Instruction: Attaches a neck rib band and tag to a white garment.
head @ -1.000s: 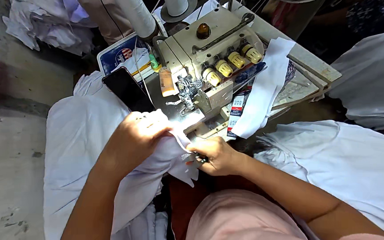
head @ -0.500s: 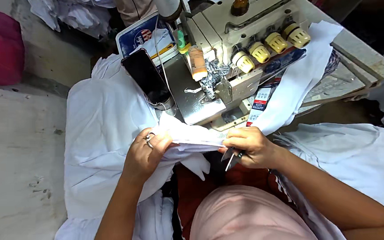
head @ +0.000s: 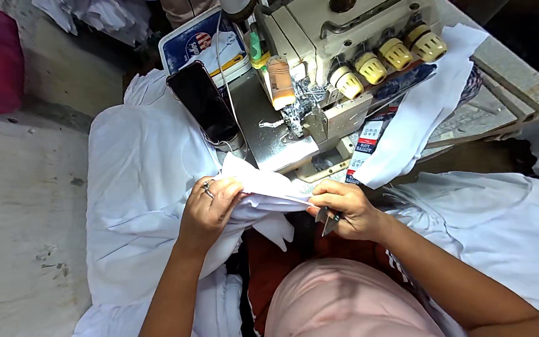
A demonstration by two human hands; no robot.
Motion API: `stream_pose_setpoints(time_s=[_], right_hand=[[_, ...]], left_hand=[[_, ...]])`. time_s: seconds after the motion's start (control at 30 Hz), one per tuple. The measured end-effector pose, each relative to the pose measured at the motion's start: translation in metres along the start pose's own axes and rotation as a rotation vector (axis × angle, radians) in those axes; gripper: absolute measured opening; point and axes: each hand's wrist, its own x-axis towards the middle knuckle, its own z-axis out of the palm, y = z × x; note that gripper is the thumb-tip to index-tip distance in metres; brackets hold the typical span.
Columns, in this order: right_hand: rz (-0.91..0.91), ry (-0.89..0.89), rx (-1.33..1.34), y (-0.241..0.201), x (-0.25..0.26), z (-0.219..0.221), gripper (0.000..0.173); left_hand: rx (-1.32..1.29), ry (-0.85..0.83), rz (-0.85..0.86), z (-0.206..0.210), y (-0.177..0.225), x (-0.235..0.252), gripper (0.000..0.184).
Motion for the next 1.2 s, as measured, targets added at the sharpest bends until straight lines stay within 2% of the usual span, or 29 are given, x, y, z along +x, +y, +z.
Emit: stream_pose_setpoints(time_s=[0.2, 0.53, 0.97, 1.1, 1.2], right_hand=[[0.053, 0.011, 0.04, 0.0, -0.001, 0.001, 0.02], [0.086, 0.029, 0.073, -0.001, -0.005, 0.003, 0.02], [0.091, 0.076, 0.067, -0.004, -0.003, 0.008, 0.018], [0.097, 0.185, 0.047, -0.007, 0.003, 0.014, 0.011], [0.12, 0.217, 0.001, -0.009, 0.01, 0.015, 0.013]], left_hand=[[-0.15, -0.086, -0.109, -0.001, -0.003, 0.005, 0.019], [-0.103, -0.071, -0.039, 0.001, -0.006, 0.007, 0.017], [-0.236, -0.213, -0.133, -0.005, -0.014, 0.02, 0.019], [-0.38, -0.296, -0.25, -0.007, -0.019, 0.025, 0.018], [-0.52, -0.394, -0.362, -0.009, -0.031, 0.03, 0.012]])
